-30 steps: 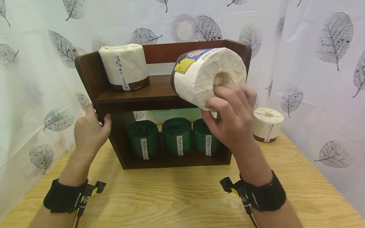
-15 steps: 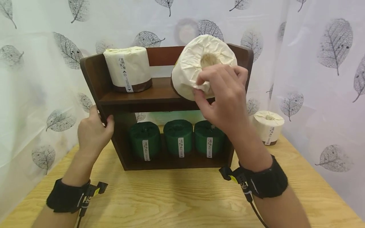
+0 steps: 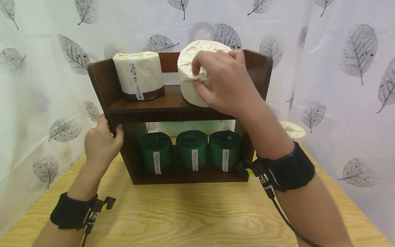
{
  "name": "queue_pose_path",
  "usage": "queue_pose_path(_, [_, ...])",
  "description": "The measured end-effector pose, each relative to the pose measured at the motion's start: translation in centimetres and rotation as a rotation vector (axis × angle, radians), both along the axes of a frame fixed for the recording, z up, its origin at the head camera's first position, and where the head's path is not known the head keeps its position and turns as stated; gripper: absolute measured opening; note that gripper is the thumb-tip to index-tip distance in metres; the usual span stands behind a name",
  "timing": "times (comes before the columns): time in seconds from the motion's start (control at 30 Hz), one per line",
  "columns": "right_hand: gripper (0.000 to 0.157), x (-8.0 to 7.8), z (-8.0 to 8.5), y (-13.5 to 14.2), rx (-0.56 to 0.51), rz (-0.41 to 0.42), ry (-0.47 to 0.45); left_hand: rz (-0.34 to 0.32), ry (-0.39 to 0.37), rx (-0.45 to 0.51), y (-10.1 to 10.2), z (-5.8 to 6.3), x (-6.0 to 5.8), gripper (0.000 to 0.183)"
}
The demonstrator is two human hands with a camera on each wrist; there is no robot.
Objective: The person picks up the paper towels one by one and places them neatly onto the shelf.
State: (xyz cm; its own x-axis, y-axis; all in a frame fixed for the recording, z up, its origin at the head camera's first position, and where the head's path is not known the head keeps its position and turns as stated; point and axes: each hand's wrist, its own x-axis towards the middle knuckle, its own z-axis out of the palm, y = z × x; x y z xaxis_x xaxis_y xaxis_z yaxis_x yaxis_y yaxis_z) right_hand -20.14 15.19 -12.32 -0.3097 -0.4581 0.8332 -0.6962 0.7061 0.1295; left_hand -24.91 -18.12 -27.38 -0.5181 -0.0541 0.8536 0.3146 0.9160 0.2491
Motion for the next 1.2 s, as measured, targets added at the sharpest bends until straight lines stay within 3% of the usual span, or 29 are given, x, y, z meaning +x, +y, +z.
queue_pose_path(0.27, [0.025,-2.3,2.6,-0.7,0.072,-0.142,-0.304,0.001,0.010,0.007,0.1,-0.1,0.1,0.033])
queue_pose_path(0.43, [0.027,-4.1,3.5,-1.1,0.104,-0.188,-0.425,0.005,0.012,0.007,0.2,-0.2,0.1,0.033])
queue_pose_path(0.9, [0.024,-7.2,4.1,-4.7,0.115,-0.276,-0.483,0.009,0.021,0.008,0.1,0.0,0.1,0.032])
queue_pose_path(1.2, [0.031,-8.8,4.4,-6.7,0.146,-0.401,-0.541,0.007,0.009,0.017,0.1,0.0,0.1,0.033])
